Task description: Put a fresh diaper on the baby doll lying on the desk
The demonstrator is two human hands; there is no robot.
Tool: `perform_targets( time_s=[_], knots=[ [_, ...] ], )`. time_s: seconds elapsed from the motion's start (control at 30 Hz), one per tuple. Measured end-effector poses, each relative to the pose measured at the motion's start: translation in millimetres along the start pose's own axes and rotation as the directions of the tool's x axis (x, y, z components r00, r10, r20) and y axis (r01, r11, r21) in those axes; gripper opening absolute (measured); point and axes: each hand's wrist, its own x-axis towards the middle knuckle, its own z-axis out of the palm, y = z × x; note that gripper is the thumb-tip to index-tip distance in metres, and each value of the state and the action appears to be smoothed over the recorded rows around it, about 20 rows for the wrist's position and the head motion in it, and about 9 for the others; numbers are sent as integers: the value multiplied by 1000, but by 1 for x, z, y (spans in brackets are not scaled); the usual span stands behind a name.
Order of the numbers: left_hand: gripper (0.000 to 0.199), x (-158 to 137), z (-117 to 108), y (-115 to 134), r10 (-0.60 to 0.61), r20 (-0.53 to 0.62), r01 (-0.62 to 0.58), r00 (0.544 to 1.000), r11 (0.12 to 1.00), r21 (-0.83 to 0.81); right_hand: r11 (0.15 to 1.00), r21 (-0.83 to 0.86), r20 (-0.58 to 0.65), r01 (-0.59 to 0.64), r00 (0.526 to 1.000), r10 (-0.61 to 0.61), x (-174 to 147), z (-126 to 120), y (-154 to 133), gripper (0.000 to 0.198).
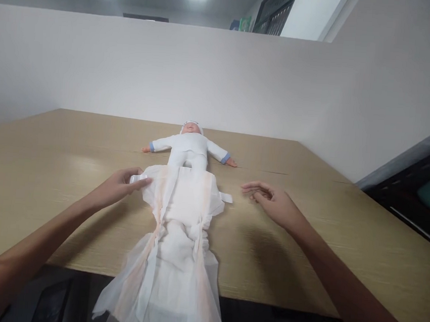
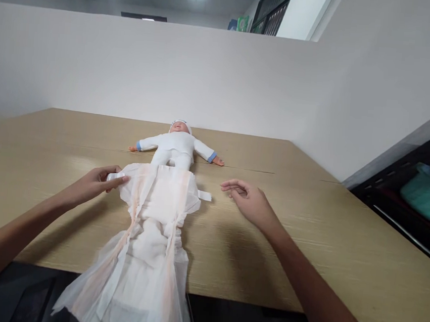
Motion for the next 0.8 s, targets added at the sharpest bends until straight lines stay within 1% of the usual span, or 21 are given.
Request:
perform_targets(
  time_s=[0.03,0.07,0.1,0.13,0.17,0.2,0.23,0.3,0.4,0.43,0.5,0.57,0.63,0.67,0.7,0.73,0.8],
  knots=[
    [56,0,0,-1,-4,1,4,1000,1000,9,997,-66,-125,49,991,-57,-9,9,-9,35],
    [56,-1,-1,-2,-7,3,7,1000,1000,14,979,-161,-237,126,958,-163,-20,20,-21,34],
    [56,-1,-1,-4,-8,3,8,1000,1000,12,934,-266,-295,237,903,-313,-32,32,-35,33],
    [57,-2,-1,-6,-10,3,10,1000,1000,5,864,-356,-297,356,834,-465,-42,45,-49,30],
    [58,-2,0,-8,-14,2,14,1000,1000,-6,800,-400,-238,447,792,-562,-51,58,-63,31],
    [59,-4,1,-10,-20,2,20,1000,1000,-21,758,-421,-169,498,778,-605,-58,72,-77,33],
    [60,-5,2,-12,-25,1,25,1000,999,-38,730,-434,-107,528,774,-624,-62,86,-88,36],
    [60,-8,3,-16,-31,0,31,1000,998,-64,705,-468,24,534,804,-594,-62,113,-102,50],
    [59,-15,4,-22,-23,1,23,1000,998,-66,716,-517,196,469,879,-434,-47,144,-105,76],
    [58,-18,4,-25,-24,0,24,1000,998,-59,727,-525,234,442,897,-376,-42,151,-103,80],
    [59,-24,2,-32,-43,-23,42,999,999,-27,747,-529,284,404,913,-293,-37,160,-99,79],
    [58,-29,1,-39,-76,-86,80,993,996,41,751,-523,322,404,909,-265,-42,162,-97,75],
    [61,-33,1,-44,-69,-166,90,984,989,120,752,-506,359,422,896,-261,-56,160,-98,72],
    [63,-34,1,-45,-34,-204,66,978,986,156,760,-489,383,428,888,-254,-66,158,-100,72],
    [64,-34,2,-45,25,-228,18,973,983,185,772,-469,412,429,879,-239,-77,156,-101,71],
    [62,-33,2,-43,101,-242,-50,965,976,210,786,-449,440,425,871,-220,-87,153,-103,71],
    [55,-29,3,-35,259,-222,-199,940,945,260,813,-419,479,404,859,-181,-105,148,-106,69]
  ],
)
